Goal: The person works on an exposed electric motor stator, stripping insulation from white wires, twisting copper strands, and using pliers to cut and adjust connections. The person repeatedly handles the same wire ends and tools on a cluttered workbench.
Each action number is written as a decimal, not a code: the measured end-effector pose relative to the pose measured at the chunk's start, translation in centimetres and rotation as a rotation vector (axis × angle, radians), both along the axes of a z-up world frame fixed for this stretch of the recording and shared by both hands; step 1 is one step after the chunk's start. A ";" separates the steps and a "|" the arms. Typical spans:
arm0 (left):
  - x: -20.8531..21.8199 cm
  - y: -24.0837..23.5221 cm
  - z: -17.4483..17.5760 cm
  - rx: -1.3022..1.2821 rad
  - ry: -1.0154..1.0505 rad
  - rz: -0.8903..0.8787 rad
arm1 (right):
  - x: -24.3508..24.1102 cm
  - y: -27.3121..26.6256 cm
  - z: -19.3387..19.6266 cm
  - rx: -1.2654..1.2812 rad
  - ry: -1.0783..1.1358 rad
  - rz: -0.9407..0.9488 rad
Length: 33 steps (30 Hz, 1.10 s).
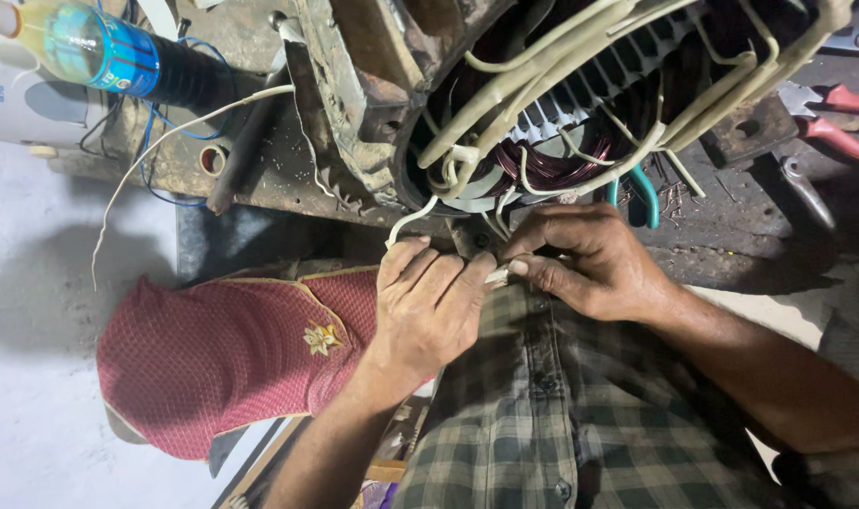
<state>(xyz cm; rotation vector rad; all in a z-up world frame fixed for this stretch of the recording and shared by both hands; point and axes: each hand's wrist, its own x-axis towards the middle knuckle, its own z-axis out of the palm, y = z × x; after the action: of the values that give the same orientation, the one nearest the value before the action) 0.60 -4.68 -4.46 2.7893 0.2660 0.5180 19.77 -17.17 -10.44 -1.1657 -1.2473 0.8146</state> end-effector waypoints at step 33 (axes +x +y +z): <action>-2.6 2.2 3.1 -1.113 -0.225 0.551 | -3.2 -0.8 1.2 0.122 -0.700 -0.181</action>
<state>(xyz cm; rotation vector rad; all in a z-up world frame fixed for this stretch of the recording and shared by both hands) -1.97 -2.53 -1.38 1.5477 0.9388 0.5513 16.60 -17.97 -9.26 -1.4970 -1.6919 0.1784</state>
